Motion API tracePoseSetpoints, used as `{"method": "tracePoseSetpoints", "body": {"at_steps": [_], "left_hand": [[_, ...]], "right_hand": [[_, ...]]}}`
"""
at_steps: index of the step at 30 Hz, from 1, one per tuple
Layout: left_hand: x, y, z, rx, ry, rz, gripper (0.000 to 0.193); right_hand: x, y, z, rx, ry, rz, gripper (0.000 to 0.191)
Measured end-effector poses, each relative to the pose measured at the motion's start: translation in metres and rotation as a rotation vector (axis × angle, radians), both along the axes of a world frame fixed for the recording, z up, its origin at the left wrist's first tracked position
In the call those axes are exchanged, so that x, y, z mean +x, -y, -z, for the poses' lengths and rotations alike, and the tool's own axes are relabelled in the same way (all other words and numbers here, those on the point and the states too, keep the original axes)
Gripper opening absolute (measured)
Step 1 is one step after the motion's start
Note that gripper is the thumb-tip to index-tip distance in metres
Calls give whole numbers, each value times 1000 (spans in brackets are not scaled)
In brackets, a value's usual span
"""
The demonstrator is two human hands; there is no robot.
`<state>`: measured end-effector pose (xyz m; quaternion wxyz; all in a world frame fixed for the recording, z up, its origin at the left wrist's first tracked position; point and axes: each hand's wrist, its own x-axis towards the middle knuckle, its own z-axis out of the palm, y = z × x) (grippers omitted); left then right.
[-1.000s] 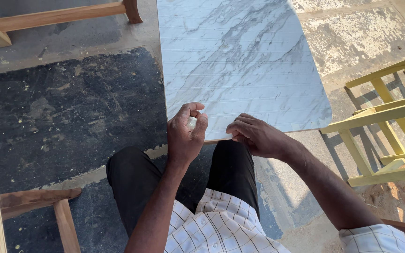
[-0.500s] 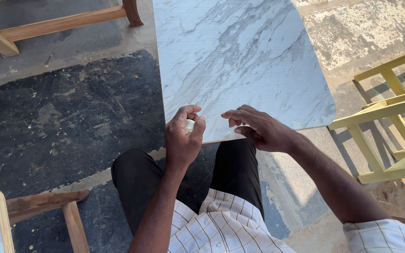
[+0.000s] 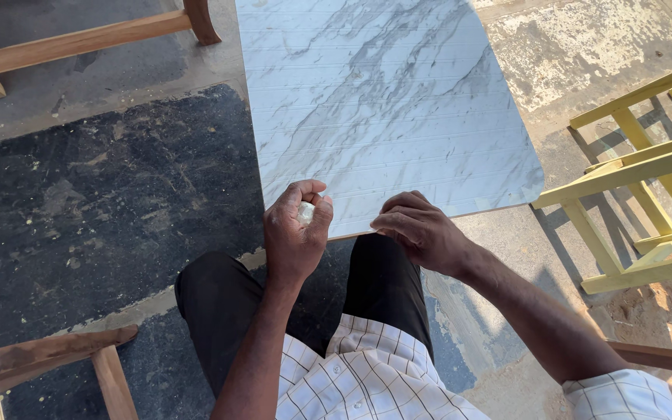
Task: The person sits on a chair with a marble-top table across their lap and repeatedly rubs the table's edge with a small white cloth or paper wad, working along the edge and turning the cloth in their hands. They continue rubbing the edge and corner of the tabletop throughout the clip.
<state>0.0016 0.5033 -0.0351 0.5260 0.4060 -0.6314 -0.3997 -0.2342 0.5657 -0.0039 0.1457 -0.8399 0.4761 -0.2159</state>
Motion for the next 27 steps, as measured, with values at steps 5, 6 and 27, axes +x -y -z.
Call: {"method": "tracePoseSetpoints", "body": {"at_steps": [5,6,27], "left_hand": [[16,-8,10,7,-167,90,27],[23,-13,13,9,-230,121,30],[7,-59,-6,-152,4,175,49]], "right_hand": [[10,-50,50,-398,-192,-12,35],[12,-55,59,-456,-240,9,38],[-30,-22,-24,20,-42,169,42]]}}
